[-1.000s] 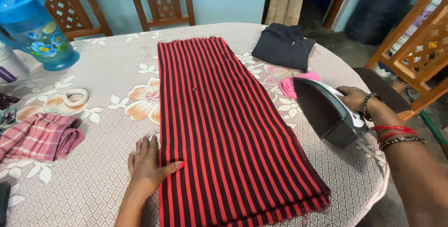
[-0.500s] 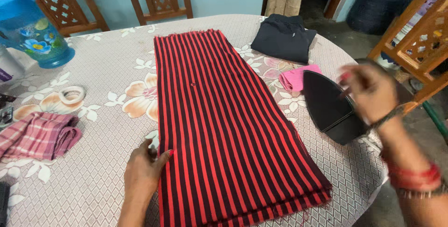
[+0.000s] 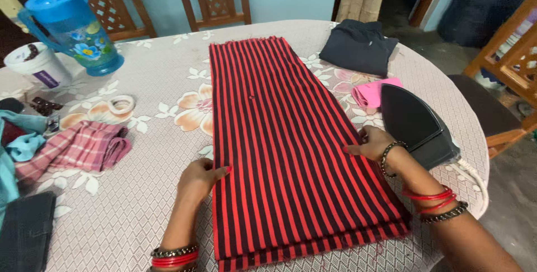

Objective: The person lays out a red and black striped garment on a table, smooths it by hand, and uses an electric iron to press the fabric. The garment is flipped and ironed again on the other side.

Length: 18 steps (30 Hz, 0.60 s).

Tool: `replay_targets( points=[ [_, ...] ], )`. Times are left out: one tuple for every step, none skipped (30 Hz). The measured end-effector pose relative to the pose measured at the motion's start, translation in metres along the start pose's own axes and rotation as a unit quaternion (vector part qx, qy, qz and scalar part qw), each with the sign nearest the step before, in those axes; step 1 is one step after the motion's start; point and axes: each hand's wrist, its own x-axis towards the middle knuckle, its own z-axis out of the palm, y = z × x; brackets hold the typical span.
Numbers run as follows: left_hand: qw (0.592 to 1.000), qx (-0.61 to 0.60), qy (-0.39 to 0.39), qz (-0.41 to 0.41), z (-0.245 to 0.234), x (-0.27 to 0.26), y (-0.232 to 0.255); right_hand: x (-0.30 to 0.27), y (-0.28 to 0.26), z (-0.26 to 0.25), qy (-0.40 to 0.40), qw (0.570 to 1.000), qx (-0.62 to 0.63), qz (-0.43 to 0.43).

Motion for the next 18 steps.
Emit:
replay_targets(
  points=[
    [1.0, -0.017, 0.0, 0.006, -0.001, 0.0, 0.001, 0.005, 0.003, 0.003, -0.018, 0.999, 0.033, -0.017],
    [0.999, -0.034, 0.0, 0.012, -0.001, -0.001, 0.002, 0.011, 0.009, 0.005, -0.036, 0.997, 0.066, -0.033],
    [0.999, -0.051, -0.001, 0.018, -0.001, -0.002, 0.002, 0.016, 0.016, 0.008, -0.054, 0.992, 0.099, -0.049],
    [0.996, -0.09, -0.004, 0.027, -0.002, -0.004, 0.002, 0.019, 0.023, 0.011, -0.042, 0.992, 0.101, -0.063],
    [0.991, -0.13, -0.006, 0.038, -0.002, -0.005, 0.001, 0.022, 0.029, 0.014, -0.03, 0.991, 0.103, -0.077],
    [0.984, -0.17, -0.008, 0.048, -0.002, -0.006, 0.001, 0.025, 0.032, 0.014, -0.018, 0.99, 0.105, -0.091],
    [0.976, -0.211, -0.021, 0.038, -0.001, -0.006, 0.002, 0.028, 0.034, 0.013, -0.038, 0.987, 0.131, -0.084],
    [0.967, -0.253, -0.035, 0.029, 0.0, -0.005, 0.003, 0.03, 0.033, 0.01, -0.058, 0.983, 0.157, -0.077],
    [0.955, -0.293, -0.048, 0.02, 0.0, -0.003, 0.004, 0.03, 0.032, 0.006, -0.077, 0.977, 0.183, -0.071],
    [0.949, -0.31, -0.052, 0.02, 0.001, -0.004, 0.005, 0.027, 0.029, 0.006, -0.074, 0.973, 0.209, -0.062],
    [0.943, -0.326, -0.056, 0.02, 0.001, -0.005, 0.008, 0.021, 0.025, 0.006, -0.07, 0.968, 0.236, -0.053],
    [0.937, -0.342, -0.06, 0.021, 0.0, -0.007, 0.011, 0.015, 0.02, 0.004, -0.066, 0.962, 0.262, -0.044],
    [0.936, -0.347, -0.055, 0.02, -0.003, -0.01, 0.014, 0.008, 0.013, 0.0, -0.072, 0.951, 0.296, -0.045],
    [0.934, -0.352, -0.05, 0.02, -0.007, -0.014, 0.018, 0.0, 0.006, -0.006, -0.078, 0.94, 0.33, -0.046],
    [0.933, -0.358, -0.045, 0.019, -0.012, -0.017, 0.023, -0.007, -0.001, -0.012, -0.083, 0.927, 0.363, -0.047],
    [0.927, -0.371, -0.037, 0.039, -0.019, -0.019, 0.028, -0.013, -0.009, -0.019, -0.059, 0.919, 0.372, -0.114],
    [0.921, -0.384, -0.03, 0.059, -0.025, -0.021, 0.032, -0.018, -0.016, -0.028, -0.035, 0.907, 0.38, -0.18],
    [0.914, -0.396, -0.022, 0.079, -0.031, -0.019, 0.036, -0.02, -0.025, -0.037, -0.012, 0.89, 0.385, -0.246]
  ],
)
